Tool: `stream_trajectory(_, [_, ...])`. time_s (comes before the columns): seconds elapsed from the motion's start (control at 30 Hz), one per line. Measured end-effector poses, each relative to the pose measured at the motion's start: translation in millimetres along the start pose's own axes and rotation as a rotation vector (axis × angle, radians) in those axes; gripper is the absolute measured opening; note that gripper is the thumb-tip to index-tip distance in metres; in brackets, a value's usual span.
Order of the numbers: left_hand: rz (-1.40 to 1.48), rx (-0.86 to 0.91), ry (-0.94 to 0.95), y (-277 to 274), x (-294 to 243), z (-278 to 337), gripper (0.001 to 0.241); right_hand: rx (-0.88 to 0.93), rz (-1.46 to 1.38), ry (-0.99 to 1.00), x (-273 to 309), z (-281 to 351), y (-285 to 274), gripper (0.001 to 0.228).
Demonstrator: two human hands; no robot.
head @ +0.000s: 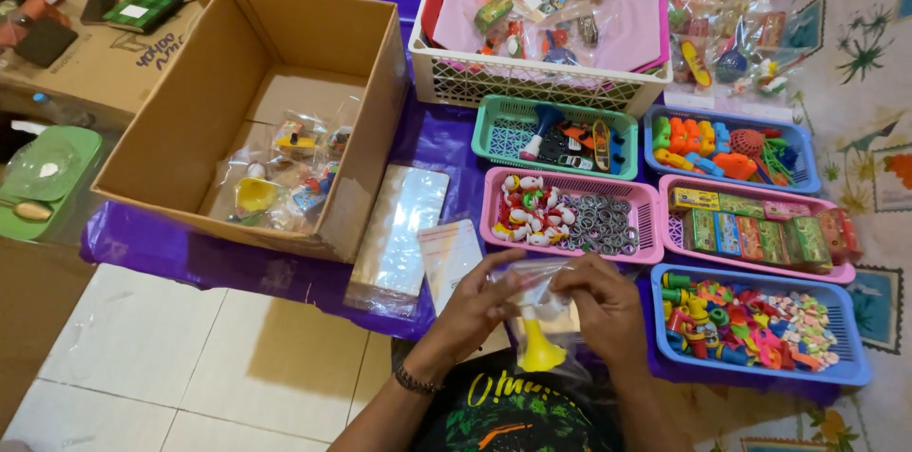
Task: The person is individually packing small plastic toys and trinkets into clear plastic bags.
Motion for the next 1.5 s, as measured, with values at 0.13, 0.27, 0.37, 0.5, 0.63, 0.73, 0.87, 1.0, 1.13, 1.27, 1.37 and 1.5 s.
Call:
stream_trajectory(0.13, [-0.187,-0.058,-0.023,4.6,-8.5,5.7,0.055,0.016,0.093,-0.008,14.4,0.1,-2.4,0.021])
stream_trajectory(0.27, [-0.326,-0.115,-0.014,7.2,-18.3,12.4,0.047,0.113,0.055,0.077,6.3,2.1,-10.4,0.028])
stream_trajectory(0.37, [-0.404,-0.133,0.021,6.5,-22.3,12.4,0.048,0.129,-0.092,0.105,-15.3,5.2,-16.0,0.03])
stream_trajectory(0.5, [-0.624,-0.17,0.047,13.1,-26.7,17.3,0.054,0.013,-0.343,0.134,-6.7,6.0,-6.8,0.044])
stream_trajectory(0.63, [-0.652,-0.163,0.06,25.0,-35.4,23.2,0.058,0.025,-0.177,0.521,-18.6,2.3,11.2,0.062])
stream_trajectory(0.73, [-0.522,-0.181,0.07,22.9,-35.4,23.6,0.064,0.028,-0.115,0.437,-22.6,3.0,18.5,0.015])
stream_trajectory(0.87, [-0.538,-0.172,0.07,13.1,-30.6,26.6,0.04,-0.053,-0.177,0.414,-11.5,-1.1,26.6,0.014])
stream_trajectory(1.0, [-0.478,-0.145,0.061,5.3,-26.3,29.1,0.024,-0.059,-0.178,0.381,-12.6,-5.5,30.2,0.017])
stream_trajectory(1.13, [-0.473,-0.225,0.066,-5.6,-25.0,33.0,0.038,-0.03,-0.263,0.408,-25.9,0.6,38.7,0.031])
stream_trajectory(1.27, [-0.421,-0.334,0.018,-8.7,-29.6,35.1,0.041,-0.013,-0.214,0.404,-17.4,0.6,37.9,0.012])
stream_trajectory(1.37, [-0.35,-0.33,0.019,-16.1,-25.8,34.8,0.039,-0.015,-0.277,0.391,-10.7,0.4,36.2,0.008])
stream_trajectory(1.5, [-0.379,-0.318,0.041,-13.1,-31.6,36.2,0.036,-0.047,-0.379,0.358,-13.7,2.6,30.5,0.009])
Point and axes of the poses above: each hand's wrist, its own z-axis away from the middle knuckle, its own y-axis out of the palm, x = y × z, the point moved 4 cm from there along -z, towards the middle knuckle, and after that the axes turned 5 degrees about x, right-handed, at the moved point
